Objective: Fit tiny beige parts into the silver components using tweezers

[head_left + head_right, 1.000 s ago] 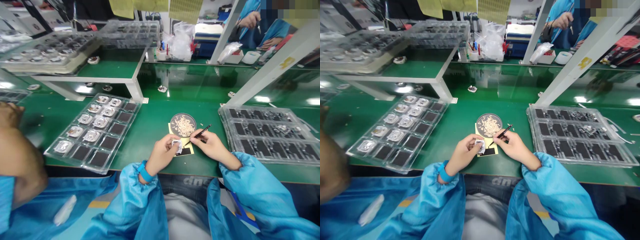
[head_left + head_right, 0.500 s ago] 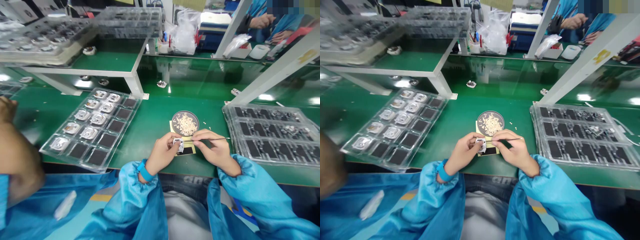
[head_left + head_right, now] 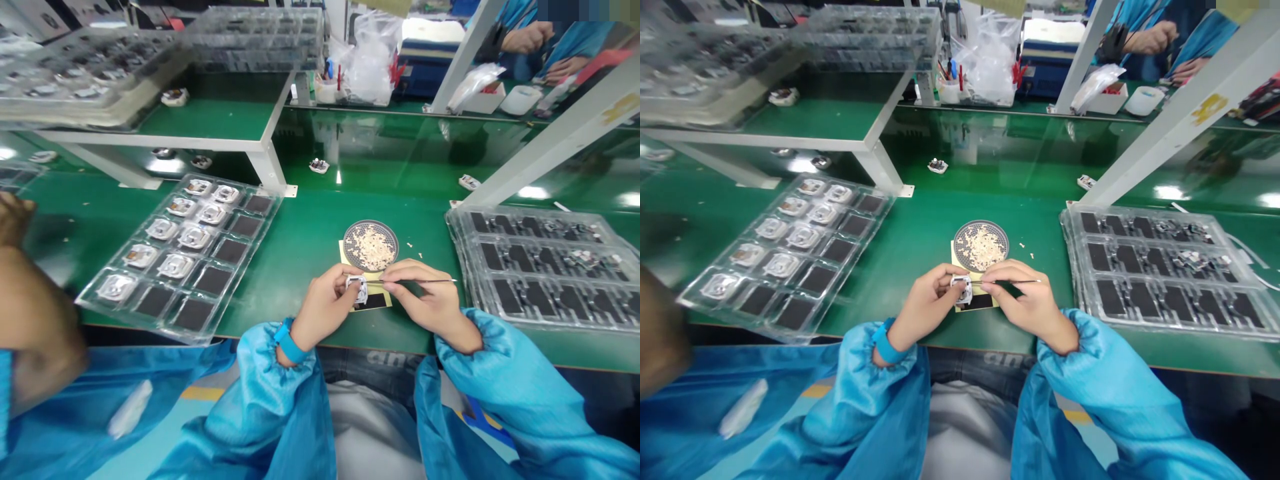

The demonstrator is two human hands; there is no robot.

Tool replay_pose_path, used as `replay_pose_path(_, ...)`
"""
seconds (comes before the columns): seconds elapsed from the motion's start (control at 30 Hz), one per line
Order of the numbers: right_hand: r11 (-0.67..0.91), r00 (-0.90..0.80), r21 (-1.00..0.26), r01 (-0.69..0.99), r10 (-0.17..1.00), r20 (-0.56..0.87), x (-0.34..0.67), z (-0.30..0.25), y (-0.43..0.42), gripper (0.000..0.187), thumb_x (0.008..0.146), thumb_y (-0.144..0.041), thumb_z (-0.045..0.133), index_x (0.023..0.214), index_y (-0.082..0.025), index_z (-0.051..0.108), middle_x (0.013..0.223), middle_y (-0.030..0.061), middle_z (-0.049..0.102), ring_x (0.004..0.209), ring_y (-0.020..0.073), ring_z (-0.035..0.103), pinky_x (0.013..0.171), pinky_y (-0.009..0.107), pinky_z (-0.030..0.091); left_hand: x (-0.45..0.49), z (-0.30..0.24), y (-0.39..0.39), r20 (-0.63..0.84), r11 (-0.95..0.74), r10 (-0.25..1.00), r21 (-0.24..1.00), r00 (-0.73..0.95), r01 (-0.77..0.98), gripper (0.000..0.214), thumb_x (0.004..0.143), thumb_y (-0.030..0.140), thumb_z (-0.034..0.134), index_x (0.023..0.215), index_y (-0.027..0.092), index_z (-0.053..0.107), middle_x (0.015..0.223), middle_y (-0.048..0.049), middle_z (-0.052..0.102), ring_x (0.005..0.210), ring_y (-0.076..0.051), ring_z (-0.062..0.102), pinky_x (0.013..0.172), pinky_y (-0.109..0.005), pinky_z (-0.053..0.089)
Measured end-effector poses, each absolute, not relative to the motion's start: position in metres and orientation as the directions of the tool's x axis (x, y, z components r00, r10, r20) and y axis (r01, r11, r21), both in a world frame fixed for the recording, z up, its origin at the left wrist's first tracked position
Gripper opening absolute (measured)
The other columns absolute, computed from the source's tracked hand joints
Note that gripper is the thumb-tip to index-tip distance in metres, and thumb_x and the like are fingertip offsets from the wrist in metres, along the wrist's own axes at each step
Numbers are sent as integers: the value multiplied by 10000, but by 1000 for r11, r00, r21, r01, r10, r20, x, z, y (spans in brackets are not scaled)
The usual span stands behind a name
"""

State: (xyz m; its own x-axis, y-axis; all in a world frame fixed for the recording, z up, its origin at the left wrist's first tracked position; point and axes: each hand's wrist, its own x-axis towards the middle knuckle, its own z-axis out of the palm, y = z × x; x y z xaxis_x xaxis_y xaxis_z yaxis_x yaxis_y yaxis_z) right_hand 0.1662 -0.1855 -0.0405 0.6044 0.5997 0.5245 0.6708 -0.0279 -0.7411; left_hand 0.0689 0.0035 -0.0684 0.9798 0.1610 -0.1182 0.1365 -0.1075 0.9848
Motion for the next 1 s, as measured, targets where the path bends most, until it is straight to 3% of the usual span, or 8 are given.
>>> replay_pose_path(0.3, -17, 603, -751, 660, 608, 516, 164, -38, -189, 225, 832, -63, 723, 996, -215, 698, 916, 63, 724, 877, 206, 687, 796, 386, 571, 68, -66, 4, -105, -62, 160, 991, 981, 116, 271, 979, 402, 579, 1143, 196, 641, 862, -44, 708, 805, -180, 680, 701, -271, 513)
replay_pose_path(0.57, -63, 683, -814, 577, 583, 439, 166, -42, -187, 107, 876, -134, 707, 955, -205, 717, 933, 63, 731, 895, 211, 696, 852, 392, 565, 68, -65, 4, -68, -44, 156, 996, 985, 76, 315, 991, 421, 565, 1195, 198, 657, 1014, -66, 736, 893, -191, 695, 770, -285, 532)
replay_pose_path(0.67, -58, 724, -889, 453, 607, 329, 169, -44, -188, 25, 901, -200, 699, 921, -203, 714, 919, 61, 733, 882, 199, 701, 832, 362, 570, 68, -67, 5, -68, -38, 161, 996, 985, 76, 318, 989, 427, 566, 1196, 203, 658, 1004, -62, 734, 874, -187, 695, 754, -286, 542)
replay_pose_path(0.8, 19, 702, -978, 206, 693, 161, 172, -47, -194, 76, 908, -263, 706, 914, -188, 704, 932, 66, 722, 889, 179, 704, 804, 314, 574, 68, -67, 6, -82, -9, 161, 996, 984, 85, 314, 983, 422, 575, 1189, 200, 658, 982, -65, 731, 840, -181, 692, 736, -290, 558)
replay_pose_path(1.0, 81, 702, -989, 121, 698, 143, 154, -21, -218, 142, 969, -312, 634, 943, -176, 665, 972, 81, 706, 905, 178, 686, 827, 342, 566, 68, -57, 7, -98, -37, 214, 993, 972, 108, 285, 932, 441, 629, 1108, 223, 680, 734, -30, 670, 767, -190, 690, 649, -285, 567)
